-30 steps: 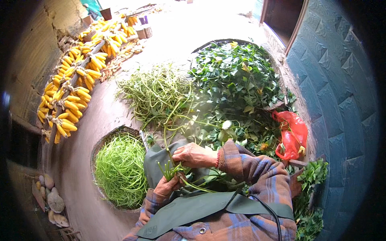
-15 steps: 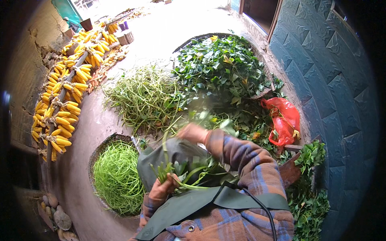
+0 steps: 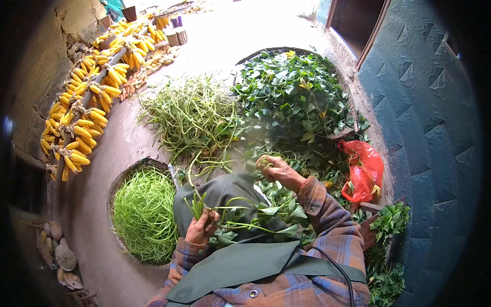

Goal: The person sits on the floor and processes leafy green vegetables by hand, separating leaves from stems. The leaves are placed into a woven basket while the stems are set aside in a pile. Dried corn cobs are visible hanging on the wall in the background.

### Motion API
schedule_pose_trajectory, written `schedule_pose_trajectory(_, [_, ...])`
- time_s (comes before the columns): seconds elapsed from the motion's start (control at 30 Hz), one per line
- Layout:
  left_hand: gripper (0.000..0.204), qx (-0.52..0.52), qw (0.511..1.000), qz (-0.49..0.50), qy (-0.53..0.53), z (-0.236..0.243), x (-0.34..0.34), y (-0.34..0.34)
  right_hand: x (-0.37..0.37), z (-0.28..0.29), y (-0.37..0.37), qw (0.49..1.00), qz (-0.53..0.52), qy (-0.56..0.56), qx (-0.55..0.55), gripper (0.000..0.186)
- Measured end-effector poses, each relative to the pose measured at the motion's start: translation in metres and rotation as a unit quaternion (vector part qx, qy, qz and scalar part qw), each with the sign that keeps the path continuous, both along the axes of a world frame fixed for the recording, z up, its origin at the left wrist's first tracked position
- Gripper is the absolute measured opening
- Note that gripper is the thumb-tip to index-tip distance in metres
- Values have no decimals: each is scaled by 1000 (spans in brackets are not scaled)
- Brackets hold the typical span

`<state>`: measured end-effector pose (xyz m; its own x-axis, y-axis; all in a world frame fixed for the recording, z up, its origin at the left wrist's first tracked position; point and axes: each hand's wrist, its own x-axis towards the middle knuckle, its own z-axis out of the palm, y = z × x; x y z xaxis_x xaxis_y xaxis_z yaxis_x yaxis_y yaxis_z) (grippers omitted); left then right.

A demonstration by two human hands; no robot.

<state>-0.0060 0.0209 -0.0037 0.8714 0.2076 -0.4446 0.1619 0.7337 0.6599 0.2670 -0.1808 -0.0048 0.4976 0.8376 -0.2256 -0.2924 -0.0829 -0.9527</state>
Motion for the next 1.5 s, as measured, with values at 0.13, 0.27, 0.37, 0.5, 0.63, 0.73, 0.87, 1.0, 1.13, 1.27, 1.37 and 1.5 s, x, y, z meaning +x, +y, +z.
schedule_pose_trajectory(0.13, [29,10,1000,2,5,7,0,1,-14,44,19,991,20,107,75,19])
schedule_pose_trajectory(0.27, [30,25,1000,-5,-15,13,-2,0,-20,47,32,989,79,104,71,20])
schedule_pose_trajectory(0.37, [33,76,997,-2,17,5,-7,5,-34,42,45,982,53,-181,29,15])
schedule_pose_trajectory(0.5, [38,107,988,0,109,14,-19,14,-70,45,68,955,35,-295,-2,10])
schedule_pose_trajectory(0.63, [33,234,951,132,152,13,-46,24,-115,48,87,900,11,-433,-47,13])
schedule_pose_trajectory(0.73, [19,302,915,247,101,54,-32,19,-131,42,96,877,24,-477,-42,15])
schedule_pose_trajectory(0.87, [29,408,901,147,13,50,-10,14,-143,33,101,829,21,-553,-77,12])
schedule_pose_trajectory(1.0, [14,428,890,158,-26,34,3,9,-145,35,98,836,22,-543,-71,11])
schedule_pose_trajectory(1.13, [9,333,910,246,9,20,10,11,-146,36,91,855,34,-515,-60,10])
schedule_pose_trajectory(1.27, [13,348,845,402,57,-19,31,45,-153,41,82,860,67,-498,-90,23])
schedule_pose_trajectory(1.37, [12,252,879,403,35,-14,20,91,-150,38,74,882,34,-463,-81,18])
schedule_pose_trajectory(1.5, [13,141,936,323,15,5,16,91,-136,32,70,894,-9,-444,-60,24])
